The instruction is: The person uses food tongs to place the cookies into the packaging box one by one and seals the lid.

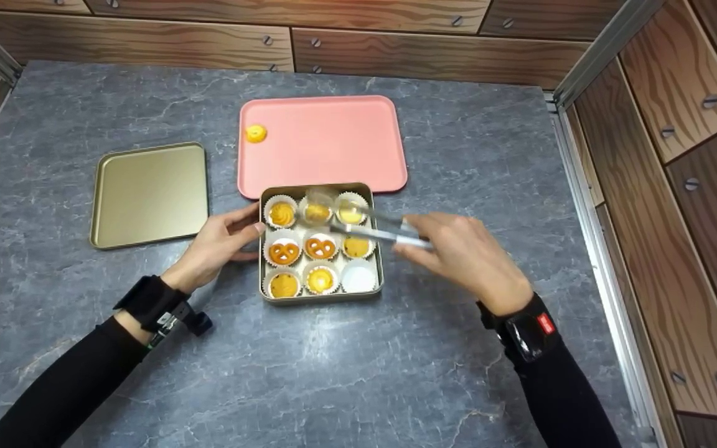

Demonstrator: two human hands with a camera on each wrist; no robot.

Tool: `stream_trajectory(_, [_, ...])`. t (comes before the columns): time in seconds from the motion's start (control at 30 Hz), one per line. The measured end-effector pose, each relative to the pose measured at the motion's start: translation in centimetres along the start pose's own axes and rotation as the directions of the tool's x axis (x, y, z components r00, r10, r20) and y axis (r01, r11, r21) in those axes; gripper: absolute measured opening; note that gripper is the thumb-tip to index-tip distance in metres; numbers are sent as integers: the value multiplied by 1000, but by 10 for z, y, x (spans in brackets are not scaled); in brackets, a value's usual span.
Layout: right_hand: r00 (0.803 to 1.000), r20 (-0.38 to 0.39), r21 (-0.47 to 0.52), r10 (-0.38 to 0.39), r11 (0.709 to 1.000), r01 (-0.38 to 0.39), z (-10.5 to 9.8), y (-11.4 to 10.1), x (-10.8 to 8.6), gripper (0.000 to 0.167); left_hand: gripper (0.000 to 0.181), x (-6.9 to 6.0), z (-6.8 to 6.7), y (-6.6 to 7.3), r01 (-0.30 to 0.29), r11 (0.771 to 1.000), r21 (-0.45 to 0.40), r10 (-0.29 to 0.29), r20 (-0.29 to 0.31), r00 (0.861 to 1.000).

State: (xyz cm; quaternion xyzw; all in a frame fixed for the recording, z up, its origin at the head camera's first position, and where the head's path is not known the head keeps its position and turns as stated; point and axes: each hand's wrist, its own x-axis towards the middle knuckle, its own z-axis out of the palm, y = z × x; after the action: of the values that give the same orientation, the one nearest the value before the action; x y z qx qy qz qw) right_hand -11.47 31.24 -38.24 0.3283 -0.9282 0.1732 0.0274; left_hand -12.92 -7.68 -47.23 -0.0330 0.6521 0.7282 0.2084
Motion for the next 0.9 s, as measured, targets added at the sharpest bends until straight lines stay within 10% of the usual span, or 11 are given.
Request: stream_trajectory(0.9, [970,21,-104,242,966,-238,42,-23,156,47,68,1,-1,0,-12,999,35,12,-17,1000])
